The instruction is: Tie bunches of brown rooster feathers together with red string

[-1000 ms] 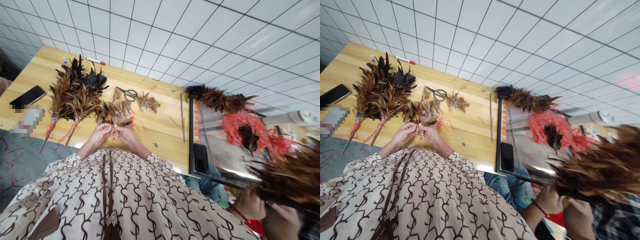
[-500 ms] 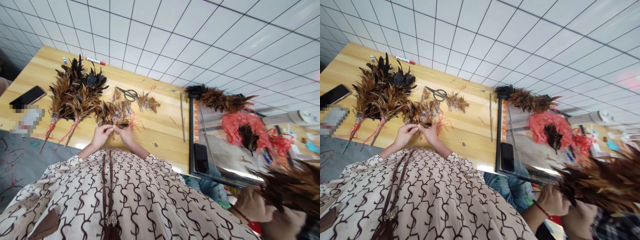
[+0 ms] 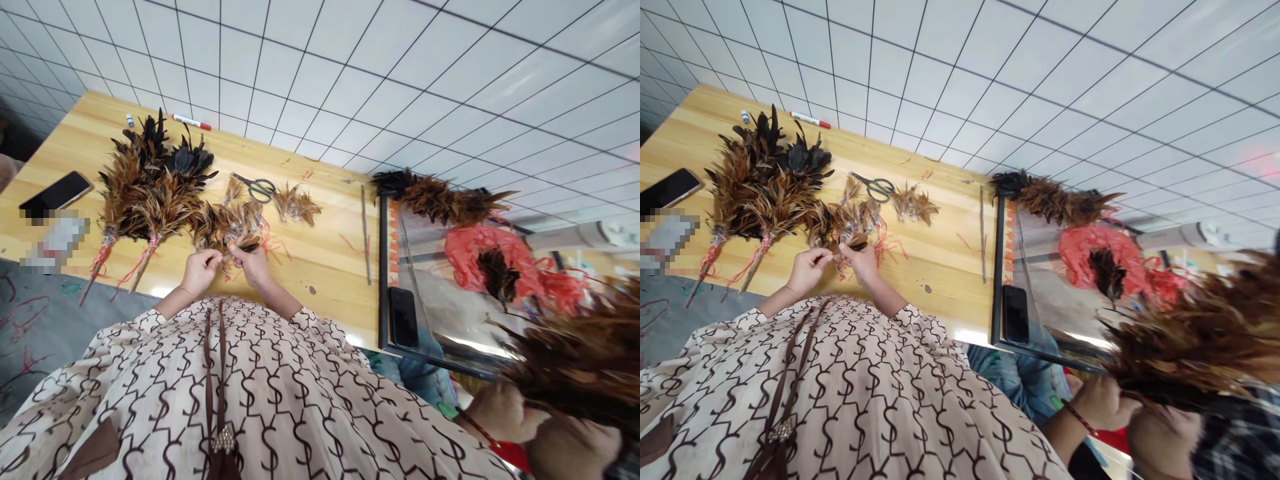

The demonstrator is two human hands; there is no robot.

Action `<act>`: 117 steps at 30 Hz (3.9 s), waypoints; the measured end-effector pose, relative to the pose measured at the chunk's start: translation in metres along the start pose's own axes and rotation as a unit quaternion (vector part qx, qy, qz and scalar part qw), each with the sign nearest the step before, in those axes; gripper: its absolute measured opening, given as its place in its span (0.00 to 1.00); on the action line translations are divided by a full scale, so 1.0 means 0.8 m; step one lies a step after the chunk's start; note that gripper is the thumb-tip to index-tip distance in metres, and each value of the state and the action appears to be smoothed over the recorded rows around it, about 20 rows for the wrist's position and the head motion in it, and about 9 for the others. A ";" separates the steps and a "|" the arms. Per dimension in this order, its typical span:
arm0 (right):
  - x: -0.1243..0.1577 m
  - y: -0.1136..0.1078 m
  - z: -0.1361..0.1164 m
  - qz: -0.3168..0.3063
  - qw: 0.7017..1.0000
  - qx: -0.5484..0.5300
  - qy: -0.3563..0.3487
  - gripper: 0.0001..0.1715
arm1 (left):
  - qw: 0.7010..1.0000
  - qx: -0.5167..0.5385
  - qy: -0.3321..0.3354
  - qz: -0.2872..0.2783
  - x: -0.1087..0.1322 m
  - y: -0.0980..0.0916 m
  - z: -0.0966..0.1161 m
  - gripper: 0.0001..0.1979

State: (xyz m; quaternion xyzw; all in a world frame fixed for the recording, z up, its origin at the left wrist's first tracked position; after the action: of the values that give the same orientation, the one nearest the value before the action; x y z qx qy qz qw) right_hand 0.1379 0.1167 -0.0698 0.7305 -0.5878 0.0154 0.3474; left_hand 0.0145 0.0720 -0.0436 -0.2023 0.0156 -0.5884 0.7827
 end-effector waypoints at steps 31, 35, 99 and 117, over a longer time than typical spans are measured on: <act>0.017 0.010 0.007 -0.123 0.985 0.091 0.085 0.13 | 0.945 0.265 -0.192 -0.029 -0.001 0.013 -0.036 0.09; 0.020 0.006 0.003 -0.128 0.986 0.029 0.105 0.16 | 0.939 0.272 -0.210 0.004 -0.003 0.006 -0.045 0.10; 0.009 0.010 0.004 -0.057 0.993 0.068 -0.076 0.18 | 0.949 0.250 -0.189 -0.030 0.012 0.029 -0.014 0.14; -0.001 -0.009 -0.002 -0.008 0.994 0.085 -0.075 0.17 | 0.977 0.166 -0.135 -0.027 0.005 0.020 -0.009 0.11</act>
State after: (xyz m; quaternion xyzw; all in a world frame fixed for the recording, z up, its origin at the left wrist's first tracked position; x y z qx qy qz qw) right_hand 0.1441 0.1189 -0.0726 0.7612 -0.6028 0.0082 0.2391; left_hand 0.0281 0.0695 -0.0547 -0.1478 -0.1933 -0.5714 0.7838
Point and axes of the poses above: each hand's wrist, its own x-axis away from the middle knuckle, its own y-axis out of the palm, z = x × y, the point moved 7 cm from there along -x, towards the middle knuckle, and after that the axes turned 11 degrees about -x, right-handed, at the moved point
